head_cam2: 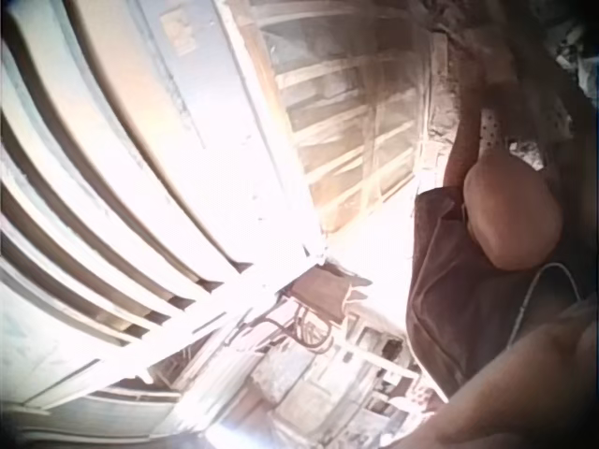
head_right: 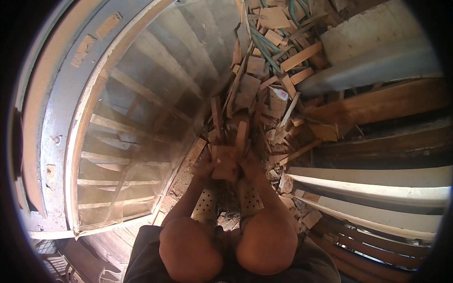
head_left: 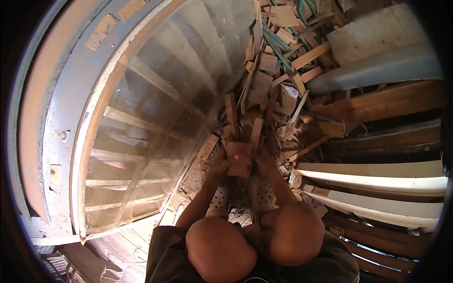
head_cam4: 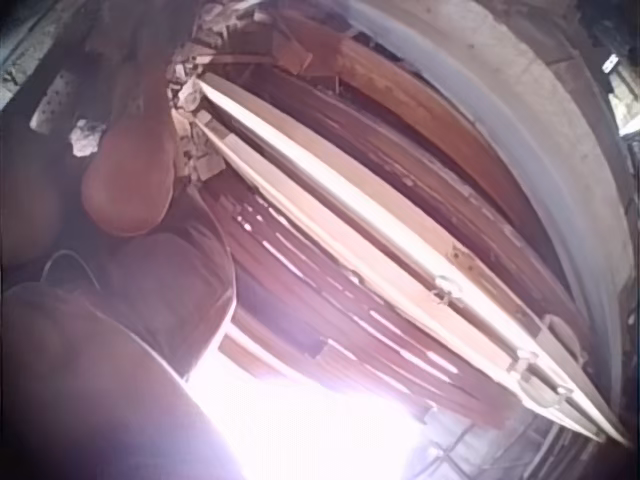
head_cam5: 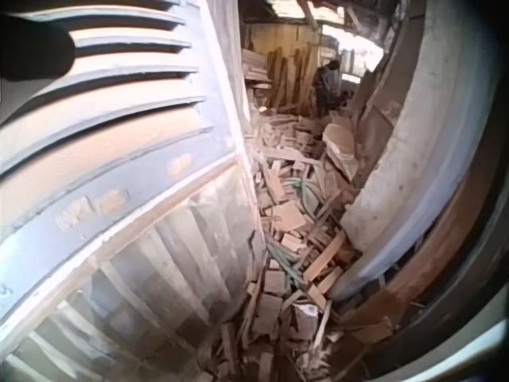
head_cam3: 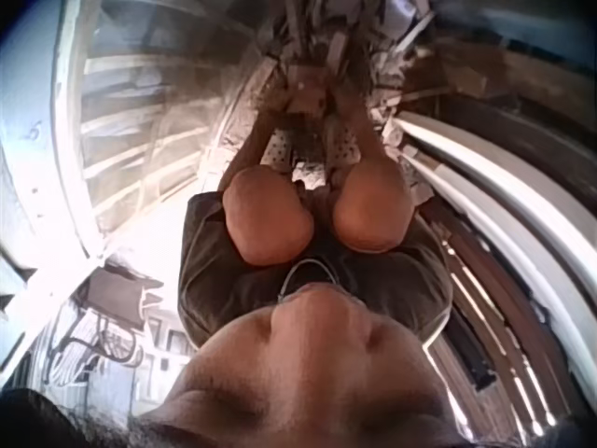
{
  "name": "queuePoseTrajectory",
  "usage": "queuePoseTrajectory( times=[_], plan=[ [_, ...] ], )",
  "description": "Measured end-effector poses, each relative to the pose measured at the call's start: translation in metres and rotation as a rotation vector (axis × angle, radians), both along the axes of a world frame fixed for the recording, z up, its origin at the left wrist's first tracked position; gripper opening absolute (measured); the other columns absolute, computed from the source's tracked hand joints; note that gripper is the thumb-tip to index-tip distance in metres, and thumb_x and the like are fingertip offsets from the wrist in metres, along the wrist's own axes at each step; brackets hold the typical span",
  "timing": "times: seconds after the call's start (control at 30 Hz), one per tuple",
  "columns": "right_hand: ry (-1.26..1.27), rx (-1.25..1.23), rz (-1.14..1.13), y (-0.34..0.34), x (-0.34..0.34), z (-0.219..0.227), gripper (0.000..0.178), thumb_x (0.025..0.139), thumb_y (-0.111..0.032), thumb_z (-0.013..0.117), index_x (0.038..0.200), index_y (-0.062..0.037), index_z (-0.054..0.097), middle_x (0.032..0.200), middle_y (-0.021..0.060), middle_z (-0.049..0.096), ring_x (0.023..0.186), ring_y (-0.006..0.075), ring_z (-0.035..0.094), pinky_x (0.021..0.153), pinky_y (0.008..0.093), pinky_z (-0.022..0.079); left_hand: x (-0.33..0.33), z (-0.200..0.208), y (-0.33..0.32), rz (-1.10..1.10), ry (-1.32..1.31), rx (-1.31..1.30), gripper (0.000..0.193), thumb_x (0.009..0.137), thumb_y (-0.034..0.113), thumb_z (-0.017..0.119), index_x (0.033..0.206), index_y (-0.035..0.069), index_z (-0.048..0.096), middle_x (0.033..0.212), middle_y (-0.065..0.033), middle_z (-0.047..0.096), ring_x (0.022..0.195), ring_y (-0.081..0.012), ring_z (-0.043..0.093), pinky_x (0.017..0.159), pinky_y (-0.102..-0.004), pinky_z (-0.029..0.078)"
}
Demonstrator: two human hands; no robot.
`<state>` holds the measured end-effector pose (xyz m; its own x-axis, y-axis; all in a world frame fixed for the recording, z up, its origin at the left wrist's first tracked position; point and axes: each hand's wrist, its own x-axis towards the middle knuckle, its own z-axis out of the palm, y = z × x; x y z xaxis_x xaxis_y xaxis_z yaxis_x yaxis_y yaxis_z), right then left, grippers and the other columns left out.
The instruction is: The person picks up pieces of wood from a pile on the ground and loads them onto the back of a truck. They continue to gather and place various wooden planks and scraps into the truck bed.
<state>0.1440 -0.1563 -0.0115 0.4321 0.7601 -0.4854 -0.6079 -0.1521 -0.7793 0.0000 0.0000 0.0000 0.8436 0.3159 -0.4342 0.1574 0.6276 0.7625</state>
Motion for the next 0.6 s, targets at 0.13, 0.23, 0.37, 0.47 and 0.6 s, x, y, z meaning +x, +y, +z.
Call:
queuePoseTrajectory(
  times=[0.13,0.23,0.37,0.47,0.6],
  plan=[
    [-0.255,-0.095,-0.059,0.001,0.0,0.035,0.076,0.085,-0.032,0.08,0.143,-0.0023,0.041,0.13,0.0108,0.057,0.117,0.02,0.057,0.101,0.0351,0.046,0.01,0.009,0.0,-0.059,-0.049,0.162,0.085,0.087,0.034,0.075,0.151,0.002,0.029,0.136,-0.0103,0.05,0.124,-0.0241,0.052,0.102,-0.0372,0.048],
    [-0.266,-0.158,0.008,0.003,-0.025,0.041,0.077,0.083,-0.025,0.08,0.143,-0.0008,0.039,0.132,0.0127,0.055,0.122,0.0226,0.055,0.101,0.0357,0.047,-0.031,-0.033,0.002,-0.06,-0.085,0.229,0.085,0.086,0.029,0.075,0.15,-0.001,0.027,0.136,-0.0131,0.05,0.124,-0.0233,0.051,0.103,-0.0363,0.045],
    [-0.39,-0.122,-0.048,-0.027,-0.014,0.047,0.076,0.081,-0.023,0.081,0.141,0.0,0.041,0.133,0.0151,0.055,0.124,0.0262,0.054,0.102,0.0385,0.047,0.002,0.056,-0.009,-0.124,-0.221,0.473,0.084,0.087,0.027,0.072,0.151,-0.002,0.025,0.139,-0.016,0.048,0.127,-0.0254,0.049,0.106,-0.0378,0.042],
    [-0.576,-0.067,-0.096,0.012,0.009,0.09,0.078,0.081,-0.028,0.081,0.141,-0.0004,0.041,0.134,0.0175,0.053,0.125,0.0297,0.053,0.104,0.0413,0.044,0.025,0.065,0.011,-0.08,-0.247,0.502,0.081,0.091,0.026,0.068,0.152,-0.003,0.023,0.14,-0.0179,0.047,0.13,-0.027,0.046,0.107,-0.0386,0.04],
    [-0.888,-0.195,-0.045,0.032,0.056,0.035,0.095,0.082,-0.04,0.078,0.151,-0.0036,0.025,0.145,0.0192,0.039,0.136,0.0323,0.039,0.112,0.0437,0.034,0.066,0.038,0.033,-0.043,-0.163,0.545,0.075,0.095,0.028,0.065,0.152,-0.001,0.025,0.139,-0.0179,0.048,0.131,-0.0264,0.045,0.109,-0.0381,0.038]
  ],
)
